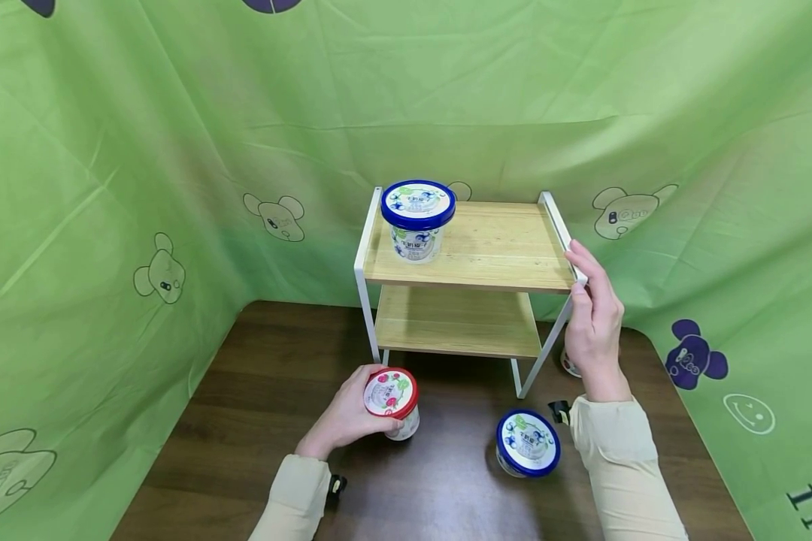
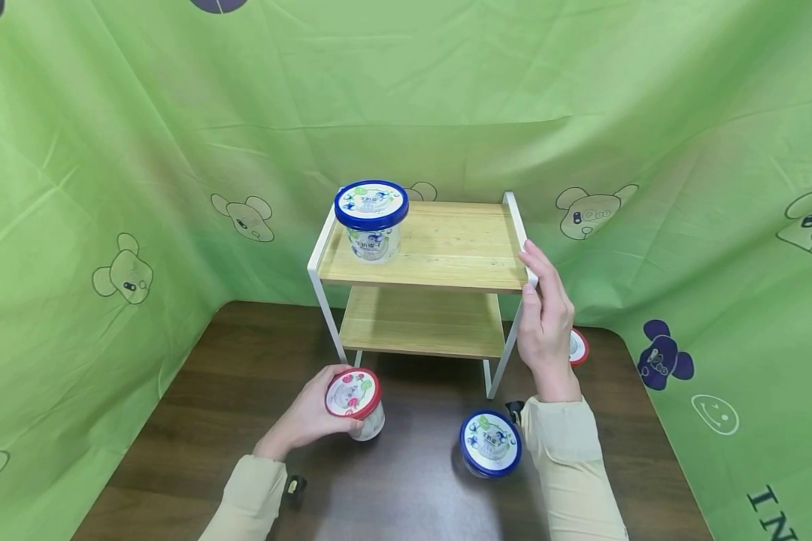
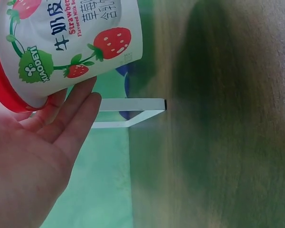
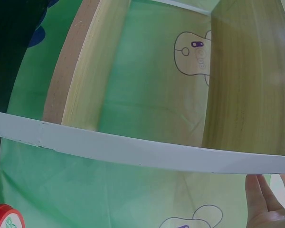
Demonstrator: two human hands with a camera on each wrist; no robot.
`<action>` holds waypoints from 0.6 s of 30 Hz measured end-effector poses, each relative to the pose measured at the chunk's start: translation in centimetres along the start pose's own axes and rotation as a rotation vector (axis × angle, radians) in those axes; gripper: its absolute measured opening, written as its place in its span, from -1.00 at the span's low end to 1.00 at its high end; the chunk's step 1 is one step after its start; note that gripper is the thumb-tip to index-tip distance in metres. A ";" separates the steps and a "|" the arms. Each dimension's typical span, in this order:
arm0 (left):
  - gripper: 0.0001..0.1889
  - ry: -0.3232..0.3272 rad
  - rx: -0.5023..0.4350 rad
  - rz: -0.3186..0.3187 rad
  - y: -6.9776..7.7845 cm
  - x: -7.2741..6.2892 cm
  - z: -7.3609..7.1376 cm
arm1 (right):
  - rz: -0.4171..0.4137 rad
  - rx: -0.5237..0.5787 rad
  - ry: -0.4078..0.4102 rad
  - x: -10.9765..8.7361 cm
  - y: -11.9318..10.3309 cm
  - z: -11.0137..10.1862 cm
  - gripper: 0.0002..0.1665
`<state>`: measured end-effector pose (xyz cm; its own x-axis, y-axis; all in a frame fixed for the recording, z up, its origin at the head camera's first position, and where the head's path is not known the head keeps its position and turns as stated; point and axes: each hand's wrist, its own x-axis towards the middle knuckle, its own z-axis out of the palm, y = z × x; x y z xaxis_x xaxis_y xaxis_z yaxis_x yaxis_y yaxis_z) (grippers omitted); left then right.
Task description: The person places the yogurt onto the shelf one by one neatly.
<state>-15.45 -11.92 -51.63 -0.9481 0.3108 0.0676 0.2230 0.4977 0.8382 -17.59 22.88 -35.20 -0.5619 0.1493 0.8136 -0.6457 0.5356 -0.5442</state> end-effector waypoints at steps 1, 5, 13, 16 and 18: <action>-0.04 0.002 0.002 0.000 0.0 0.0 0.0 | -0.001 0.000 0.000 0.0 0.0 0.0 -0.53; -0.06 0.002 0.000 0.006 0.1 0.1 0.1 | 0.001 0.002 -0.001 0.0 0.0 -0.1 -0.53; -0.05 0.029 -0.019 0.028 0.3 0.0 0.2 | 0.003 0.002 -0.009 0.0 0.0 -0.1 -0.53; -0.04 0.054 -0.031 0.043 0.4 0.0 0.1 | 0.000 0.003 -0.011 0.0 0.0 -0.1 -0.54; -0.03 0.068 -0.034 0.058 0.5 0.1 0.1 | -0.005 0.007 -0.011 0.0 0.0 0.0 -0.54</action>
<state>-15.39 -11.55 -51.23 -0.9472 0.2821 0.1528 0.2717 0.4522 0.8495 -17.59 22.94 -35.21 -0.5642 0.1379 0.8140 -0.6518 0.5307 -0.5417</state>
